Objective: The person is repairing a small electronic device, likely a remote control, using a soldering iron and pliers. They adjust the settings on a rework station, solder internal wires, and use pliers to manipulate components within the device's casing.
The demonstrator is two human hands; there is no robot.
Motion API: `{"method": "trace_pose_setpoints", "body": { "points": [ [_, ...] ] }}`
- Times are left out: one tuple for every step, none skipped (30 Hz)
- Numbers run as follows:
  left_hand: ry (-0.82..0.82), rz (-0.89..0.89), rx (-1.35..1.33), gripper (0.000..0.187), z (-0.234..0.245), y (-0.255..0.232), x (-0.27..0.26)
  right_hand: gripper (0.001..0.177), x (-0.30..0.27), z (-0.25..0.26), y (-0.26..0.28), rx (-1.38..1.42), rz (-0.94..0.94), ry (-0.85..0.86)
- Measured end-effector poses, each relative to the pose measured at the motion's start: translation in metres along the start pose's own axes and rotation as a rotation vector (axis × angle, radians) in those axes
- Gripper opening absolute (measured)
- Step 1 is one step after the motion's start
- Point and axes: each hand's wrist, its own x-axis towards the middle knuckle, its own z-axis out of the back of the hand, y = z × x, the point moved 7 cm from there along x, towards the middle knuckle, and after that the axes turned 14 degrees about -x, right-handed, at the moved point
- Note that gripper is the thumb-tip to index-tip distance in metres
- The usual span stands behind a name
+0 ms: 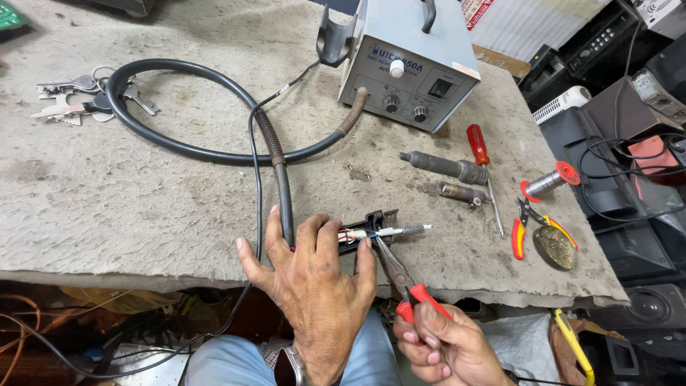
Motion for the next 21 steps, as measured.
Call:
{"method": "trace_pose_setpoints", "body": {
  "points": [
    [-0.003,-0.004,-0.001,0.036,0.000,0.000,0.000,0.032,0.000,-0.008,0.002,0.035,0.020,0.106],
    [-0.008,-0.007,-0.002,0.036,0.000,-0.001,0.000,0.032,-0.001,-0.016,0.004,0.070,0.038,0.214],
    [-0.013,-0.010,-0.002,0.036,0.001,-0.001,0.000,0.035,-0.002,-0.024,0.007,0.105,0.056,0.322],
    [-0.008,-0.006,0.001,0.035,0.001,-0.001,0.000,0.033,-0.002,-0.027,0.008,0.094,0.065,0.331],
    [-0.004,-0.002,0.005,0.035,0.000,-0.001,0.000,0.032,-0.001,-0.030,0.009,0.083,0.074,0.339],
    [0.000,0.001,0.008,0.034,0.000,0.000,0.001,0.031,-0.001,-0.033,0.010,0.073,0.083,0.348],
    [-0.001,-0.001,0.013,0.035,0.000,0.000,0.001,0.027,0.001,-0.030,0.009,0.036,0.072,0.262],
    [0.000,-0.002,0.017,0.035,0.000,0.000,0.001,0.031,0.001,-0.026,0.008,0.001,0.060,0.173],
    [0.002,-0.003,0.021,0.035,0.000,0.000,0.001,0.042,0.000,-0.022,0.009,-0.034,0.047,0.085],
    [0.002,-0.005,0.018,0.035,-0.001,-0.001,0.001,0.038,-0.002,-0.028,0.012,-0.011,0.066,0.145],
    [0.003,-0.006,0.015,0.035,0.000,-0.001,0.000,0.034,-0.005,-0.033,0.016,0.012,0.085,0.206],
    [0.001,-0.007,0.014,0.035,0.000,-0.001,0.000,0.030,-0.007,-0.038,0.020,0.034,0.102,0.270],
    [-0.001,-0.008,0.014,0.035,0.001,-0.001,0.001,0.036,-0.006,-0.039,0.021,0.020,0.089,0.258],
    [0.000,-0.008,0.014,0.035,0.000,-0.001,0.001,0.042,-0.006,-0.039,0.020,0.009,0.075,0.245],
    [0.001,-0.009,0.014,0.036,0.000,-0.001,0.000,0.049,-0.006,-0.039,0.020,-0.003,0.062,0.232],
    [0.003,-0.010,0.015,0.036,0.000,-0.001,0.000,0.053,-0.006,-0.039,0.019,-0.013,0.052,0.233],
    [0.005,-0.012,0.017,0.036,0.000,-0.001,0.000,0.056,-0.006,-0.039,0.019,-0.022,0.041,0.234],
    [0.005,-0.013,0.019,0.037,0.000,-0.001,0.000,0.059,-0.006,-0.039,0.018,-0.033,0.030,0.237],
    [0.006,-0.014,0.019,0.037,0.000,-0.001,-0.001,0.059,-0.005,-0.037,0.018,-0.047,0.033,0.233],
    [0.006,-0.014,0.018,0.038,0.000,-0.002,-0.001,0.059,-0.005,-0.036,0.018,-0.062,0.037,0.229],
    [0.006,-0.014,0.017,0.038,0.000,-0.002,0.000,0.059,-0.006,-0.033,0.019,-0.077,0.040,0.225]
  ]
}}
